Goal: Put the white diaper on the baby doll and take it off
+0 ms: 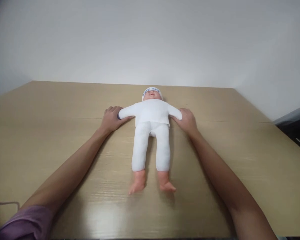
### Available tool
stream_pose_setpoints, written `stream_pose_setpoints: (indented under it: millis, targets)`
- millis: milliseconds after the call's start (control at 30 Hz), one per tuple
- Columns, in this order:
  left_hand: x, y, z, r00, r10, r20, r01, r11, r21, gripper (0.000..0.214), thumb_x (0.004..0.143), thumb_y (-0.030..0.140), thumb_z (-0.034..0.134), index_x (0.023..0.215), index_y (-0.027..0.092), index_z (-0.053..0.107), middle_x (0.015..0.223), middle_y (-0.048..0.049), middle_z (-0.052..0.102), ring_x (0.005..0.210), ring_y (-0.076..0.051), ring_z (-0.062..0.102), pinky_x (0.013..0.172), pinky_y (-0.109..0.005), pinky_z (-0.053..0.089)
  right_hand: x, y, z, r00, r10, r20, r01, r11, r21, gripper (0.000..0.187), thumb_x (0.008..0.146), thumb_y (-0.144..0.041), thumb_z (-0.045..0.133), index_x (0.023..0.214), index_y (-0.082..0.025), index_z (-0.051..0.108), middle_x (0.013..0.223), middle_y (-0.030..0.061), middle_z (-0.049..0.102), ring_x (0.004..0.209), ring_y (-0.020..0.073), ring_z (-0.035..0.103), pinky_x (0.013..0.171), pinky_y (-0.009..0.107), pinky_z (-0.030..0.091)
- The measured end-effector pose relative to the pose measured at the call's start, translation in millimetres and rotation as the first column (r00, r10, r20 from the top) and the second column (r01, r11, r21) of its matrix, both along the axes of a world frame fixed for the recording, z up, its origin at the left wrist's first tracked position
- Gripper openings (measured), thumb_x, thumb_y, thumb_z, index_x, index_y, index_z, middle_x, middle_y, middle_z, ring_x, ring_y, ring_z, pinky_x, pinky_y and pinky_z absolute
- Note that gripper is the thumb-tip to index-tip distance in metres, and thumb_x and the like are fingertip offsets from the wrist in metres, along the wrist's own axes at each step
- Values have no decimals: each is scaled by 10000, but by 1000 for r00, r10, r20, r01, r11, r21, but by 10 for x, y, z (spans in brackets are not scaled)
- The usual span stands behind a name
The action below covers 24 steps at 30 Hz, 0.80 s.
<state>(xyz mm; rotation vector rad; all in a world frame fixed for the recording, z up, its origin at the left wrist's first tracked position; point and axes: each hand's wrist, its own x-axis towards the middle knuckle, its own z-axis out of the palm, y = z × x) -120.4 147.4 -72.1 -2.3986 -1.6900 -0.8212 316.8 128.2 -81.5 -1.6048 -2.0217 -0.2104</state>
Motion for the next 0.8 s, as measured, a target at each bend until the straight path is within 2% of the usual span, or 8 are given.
stream_pose_setpoints:
  millis: [133,233,333,433,533,633,733,800]
  targets:
    - [-18,278,-50,999,26,-25,-26,1000,-16,708,960,832,615,1213,181,728,1172,-173,768,1145,-376,630,1012,-476,440,33,325,-15,1000,14,26,-15,999,28,727,1024,-835,502,1111,-157,749,1043,184,764,975,354,661,887,445,488]
    - [-26,355,-76,999,31,-36,-32,999,-31,706,965,827,615,1240,185,724,1184,-170,758,1165,-380,615,1024,-480,423,46,415,6,999,27,35,-27,1000,0,734,1021,-833,517,1152,-151,757,1058,189,768,966,348,648,895,452,477]
    - [-18,316,-77,998,45,-34,-46,998,-48,689,974,792,627,1300,191,708,1243,-179,738,1220,-400,593,1054,-501,408,39,362,25,998,30,49,-30,1000,2,755,1039,-814,492,1255,-136,744,1131,205,759,1021,353,632,944,474,470]
    - [-1,161,-64,996,84,8,-84,996,-38,685,978,696,669,1444,195,637,1407,-199,679,1316,-424,551,1084,-524,403,-5,177,16,999,12,38,-14,998,63,778,1051,-769,493,1450,-121,656,1316,239,710,1178,382,600,1027,511,465]
    - [32,-109,-20,990,118,81,-119,993,12,746,967,572,711,1569,173,524,1572,-225,570,1427,-440,486,1135,-551,399,-112,-121,15,999,-10,-37,14,994,110,722,1056,-661,533,1547,-131,554,1456,246,644,1317,390,554,1107,536,464]
    - [124,-520,122,980,113,164,-117,993,11,644,1005,455,671,1548,149,511,1590,-235,552,1469,-418,472,1204,-568,375,-309,-555,111,983,-27,-182,52,989,138,585,1064,-500,533,1533,-150,524,1480,233,633,1369,375,549,1187,571,441]
    - [288,-1155,336,960,14,278,-17,1000,7,504,1082,387,571,1508,123,512,1564,-222,584,1507,-364,480,1277,-566,336,-547,-1214,295,958,-8,-286,57,985,163,501,1084,-415,509,1515,-161,524,1493,227,639,1413,364,551,1248,588,412]
    - [405,-1755,399,943,-46,329,39,999,30,486,1109,413,529,1502,127,520,1540,-201,613,1499,-343,515,1284,-563,358,-666,-1817,364,955,28,-296,26,984,176,463,1109,-403,491,1530,-215,523,1488,189,664,1370,338,601,1233,565,461]
